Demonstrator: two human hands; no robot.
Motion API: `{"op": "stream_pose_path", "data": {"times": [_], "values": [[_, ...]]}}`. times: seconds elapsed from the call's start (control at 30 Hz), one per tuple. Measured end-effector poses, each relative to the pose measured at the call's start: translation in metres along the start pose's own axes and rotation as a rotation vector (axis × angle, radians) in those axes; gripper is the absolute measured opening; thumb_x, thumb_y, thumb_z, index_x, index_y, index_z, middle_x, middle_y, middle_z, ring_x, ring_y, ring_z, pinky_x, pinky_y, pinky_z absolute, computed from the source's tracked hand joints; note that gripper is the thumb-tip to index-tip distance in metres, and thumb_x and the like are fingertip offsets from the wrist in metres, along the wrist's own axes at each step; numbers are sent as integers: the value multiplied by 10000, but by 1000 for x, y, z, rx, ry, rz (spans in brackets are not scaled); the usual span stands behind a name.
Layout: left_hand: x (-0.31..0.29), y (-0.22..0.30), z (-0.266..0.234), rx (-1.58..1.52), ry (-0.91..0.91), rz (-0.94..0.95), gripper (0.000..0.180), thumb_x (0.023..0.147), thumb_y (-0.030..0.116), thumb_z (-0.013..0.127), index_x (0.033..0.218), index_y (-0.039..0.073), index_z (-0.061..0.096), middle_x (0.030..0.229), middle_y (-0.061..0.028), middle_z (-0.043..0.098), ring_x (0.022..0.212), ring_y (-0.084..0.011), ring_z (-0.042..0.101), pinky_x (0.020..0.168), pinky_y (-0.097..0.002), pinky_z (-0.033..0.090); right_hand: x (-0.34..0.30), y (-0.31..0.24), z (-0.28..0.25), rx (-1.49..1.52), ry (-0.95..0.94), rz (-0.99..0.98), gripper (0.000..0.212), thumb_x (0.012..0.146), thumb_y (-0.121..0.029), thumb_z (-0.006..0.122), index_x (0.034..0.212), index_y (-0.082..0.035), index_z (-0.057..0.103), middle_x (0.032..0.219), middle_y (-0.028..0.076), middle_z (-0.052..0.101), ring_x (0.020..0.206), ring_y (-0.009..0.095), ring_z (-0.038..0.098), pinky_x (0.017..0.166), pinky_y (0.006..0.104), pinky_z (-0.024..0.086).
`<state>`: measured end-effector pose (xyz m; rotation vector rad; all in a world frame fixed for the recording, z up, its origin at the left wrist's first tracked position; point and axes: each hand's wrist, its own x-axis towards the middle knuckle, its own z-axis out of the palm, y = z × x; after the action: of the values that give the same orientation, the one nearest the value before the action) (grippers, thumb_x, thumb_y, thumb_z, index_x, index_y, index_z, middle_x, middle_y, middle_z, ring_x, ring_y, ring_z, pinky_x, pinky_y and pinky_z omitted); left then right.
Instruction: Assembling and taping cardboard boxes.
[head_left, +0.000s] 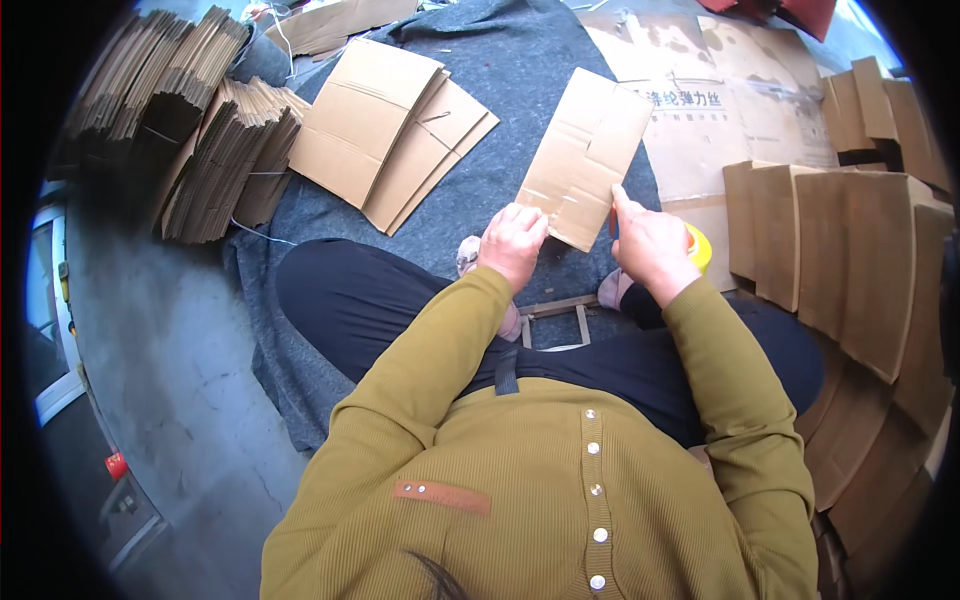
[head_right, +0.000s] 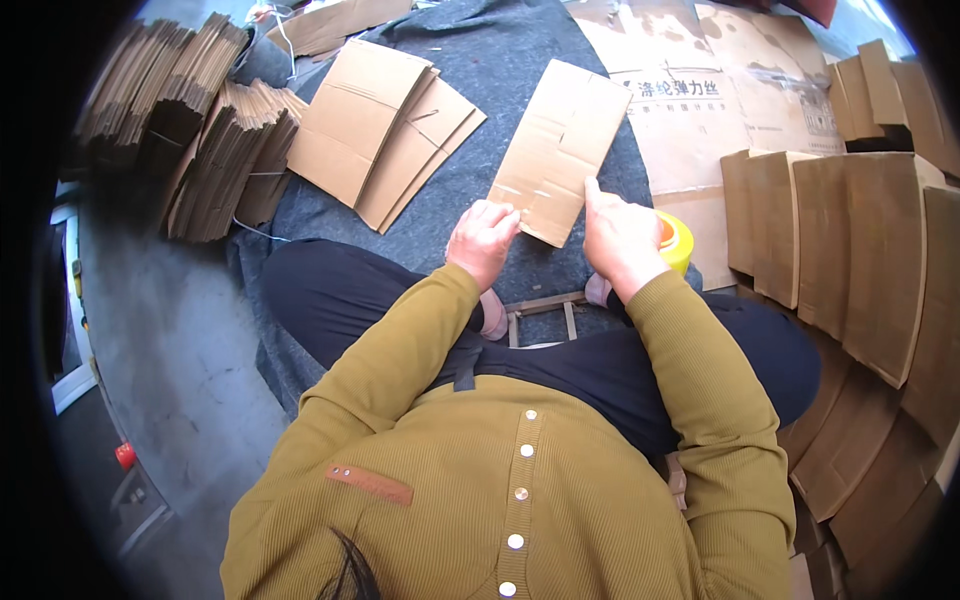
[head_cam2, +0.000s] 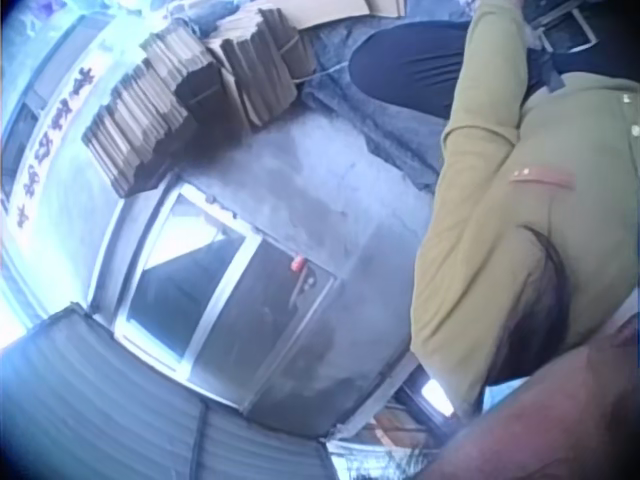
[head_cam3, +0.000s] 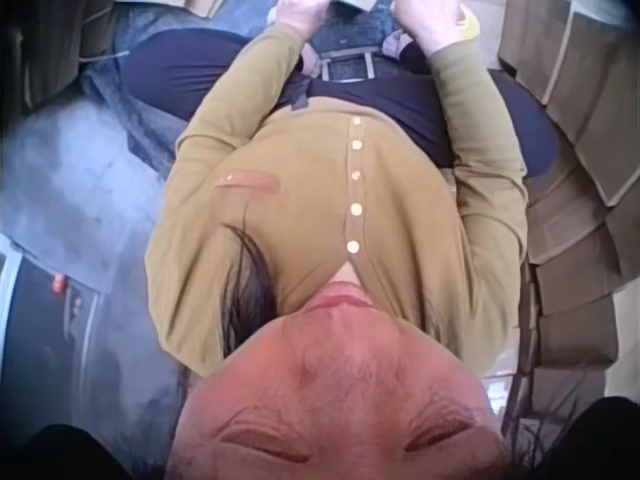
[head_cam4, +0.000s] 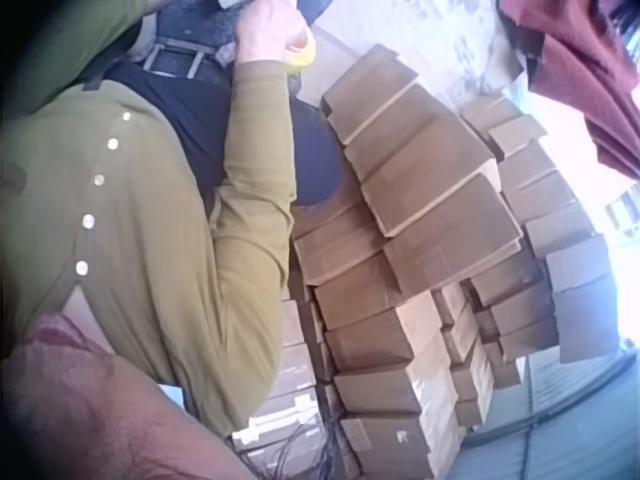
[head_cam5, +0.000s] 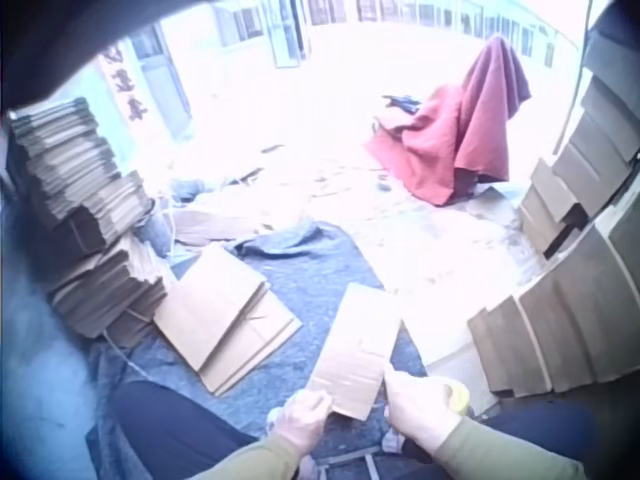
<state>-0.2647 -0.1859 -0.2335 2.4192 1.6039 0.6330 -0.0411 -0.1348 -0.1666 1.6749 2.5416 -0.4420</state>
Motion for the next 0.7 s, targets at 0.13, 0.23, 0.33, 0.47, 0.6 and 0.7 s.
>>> {"op": "stream_pose_path", "data": {"times": [0.13,0.23,0.33,0.47,0.6,0.7], "values": [[3,2,-7,-18,-89,-34,220,734,104,738,932,59,652,964,-75,631,958,-301,583,870,-394,483,-1,-3,13,-64,-122,56,707,769,-92,609,1435,4,393,916,151,704,748,289,705,654,418,545],[15,14,-14,68,151,-18,292,718,96,745,990,54,646,1043,-99,616,1032,-314,571,940,-412,456,-1,-3,9,-70,-141,53,705,772,-86,603,1436,16,390,886,157,703,733,290,703,645,421,543],[-3,-5,-10,43,-85,-47,523,717,92,741,1210,29,577,1283,-153,525,1214,-337,484,1041,-441,399,1,-8,7,-66,-142,55,718,770,-98,610,1440,24,380,838,153,704,727,293,703,650,419,545],[3,14,-20,-3,-49,-123,725,730,175,750,1376,10,464,1471,-177,400,1382,-364,350,1142,-472,297,-1,-5,7,-58,-144,47,737,754,-126,631,1428,44,385,791,151,702,712,294,702,658,410,550],[18,42,-20,129,-404,-220,1040,726,375,748,1501,-57,207,1568,-267,201,1490,-379,143,1210,-469,132,2,-5,12,-55,-120,34,759,742,-147,647,1419,67,380,773,163,699,697,296,700,656,406,550],[22,65,-4,36,-449,-74,1020,727,372,729,1498,-60,219,1569,-256,212,1494,-365,142,1215,-461,133,3,-4,12,-35,-157,24,781,733,-157,663,1420,75,371,775,164,700,708,300,701,663,408,551]]}}
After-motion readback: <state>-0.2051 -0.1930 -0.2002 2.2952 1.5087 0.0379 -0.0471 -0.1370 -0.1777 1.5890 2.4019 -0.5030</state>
